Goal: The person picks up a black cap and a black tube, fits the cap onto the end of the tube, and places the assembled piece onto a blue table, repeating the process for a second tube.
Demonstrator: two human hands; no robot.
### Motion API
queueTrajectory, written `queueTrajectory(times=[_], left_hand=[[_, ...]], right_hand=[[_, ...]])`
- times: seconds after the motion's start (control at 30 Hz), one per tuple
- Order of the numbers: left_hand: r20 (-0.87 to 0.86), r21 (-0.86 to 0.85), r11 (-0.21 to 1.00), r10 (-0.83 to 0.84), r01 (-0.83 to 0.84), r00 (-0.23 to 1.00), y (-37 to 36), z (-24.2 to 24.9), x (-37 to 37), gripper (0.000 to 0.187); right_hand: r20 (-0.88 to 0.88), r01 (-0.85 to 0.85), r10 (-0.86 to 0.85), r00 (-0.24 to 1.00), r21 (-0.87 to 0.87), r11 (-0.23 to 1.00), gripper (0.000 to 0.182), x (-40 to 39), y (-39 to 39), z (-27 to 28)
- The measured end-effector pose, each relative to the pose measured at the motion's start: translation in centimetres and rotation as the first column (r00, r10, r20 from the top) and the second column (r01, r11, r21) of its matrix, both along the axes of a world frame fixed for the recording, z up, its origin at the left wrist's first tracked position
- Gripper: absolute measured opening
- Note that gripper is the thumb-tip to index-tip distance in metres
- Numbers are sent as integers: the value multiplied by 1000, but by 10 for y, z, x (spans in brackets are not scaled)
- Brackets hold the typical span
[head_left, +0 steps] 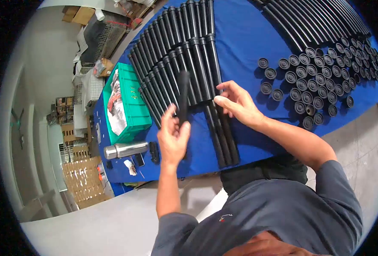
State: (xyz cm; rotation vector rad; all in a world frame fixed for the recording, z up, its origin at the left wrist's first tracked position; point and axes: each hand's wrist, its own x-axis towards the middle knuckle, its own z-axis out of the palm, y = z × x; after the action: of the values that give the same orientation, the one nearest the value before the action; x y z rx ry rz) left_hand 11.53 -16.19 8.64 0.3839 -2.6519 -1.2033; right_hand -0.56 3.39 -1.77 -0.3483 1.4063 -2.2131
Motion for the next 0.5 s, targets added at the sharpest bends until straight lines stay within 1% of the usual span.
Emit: queueTrajectory(times=[0.03, 0.07, 0.1, 0.17, 0.27, 0.3, 0.33, 0.37, 0.4, 0.47, 0.5], left_hand=[[-28, 15, 1000, -15, 15, 999, -9, 9, -19, 66], [-42, -17, 999, -48, 47, 998, -22, 15, -41, 63], [-116, -78, 994, -83, 74, 990, -34, 16, -67, 60], [-152, -237, 963, -165, 126, 975, -57, 19, -122, 55], [-127, -440, 889, -201, 127, 971, -74, 20, -209, 55], [-165, -477, 870, -226, 123, 960, -80, 14, -239, 56], [-51, -563, 820, -161, 105, 986, -76, 22, -262, 57], [-74, -602, 794, -165, 88, 983, -76, 21, -285, 56], [-125, -622, 776, -228, 103, 966, -86, 12, -310, 59], [-79, -718, 690, -221, 98, 972, -88, 4, -352, 59], [-61, -702, 707, -178, 85, 982, -78, 8, -362, 59]], right_hand=[[-132, 59, -53, 990, 46, 997, 44, -2, -2, -10], [-264, 127, -101, 959, 83, 988, 40, -5, -5, -20], [-307, 139, -98, 947, 115, 984, 39, -7, -4, -20], [-390, 165, -84, 917, 178, 970, 37, -8, 1, -14], [-477, 184, -49, 877, 240, 953, 35, -11, 4, -13], [-504, 191, -42, 862, 248, 950, 34, -11, 3, -14], [-520, 182, -20, 854, 262, 948, 34, -10, 3, -15], [-541, 179, -1, 841, 276, 944, 34, -10, 2, -16], [-562, 177, 19, 827, 293, 940, 34, -11, 3, -16], [-585, 152, 66, 809, 316, 936, 34, -10, 2, -16], [-604, 162, 64, 794, 311, 936, 34, -11, 2, -15]])
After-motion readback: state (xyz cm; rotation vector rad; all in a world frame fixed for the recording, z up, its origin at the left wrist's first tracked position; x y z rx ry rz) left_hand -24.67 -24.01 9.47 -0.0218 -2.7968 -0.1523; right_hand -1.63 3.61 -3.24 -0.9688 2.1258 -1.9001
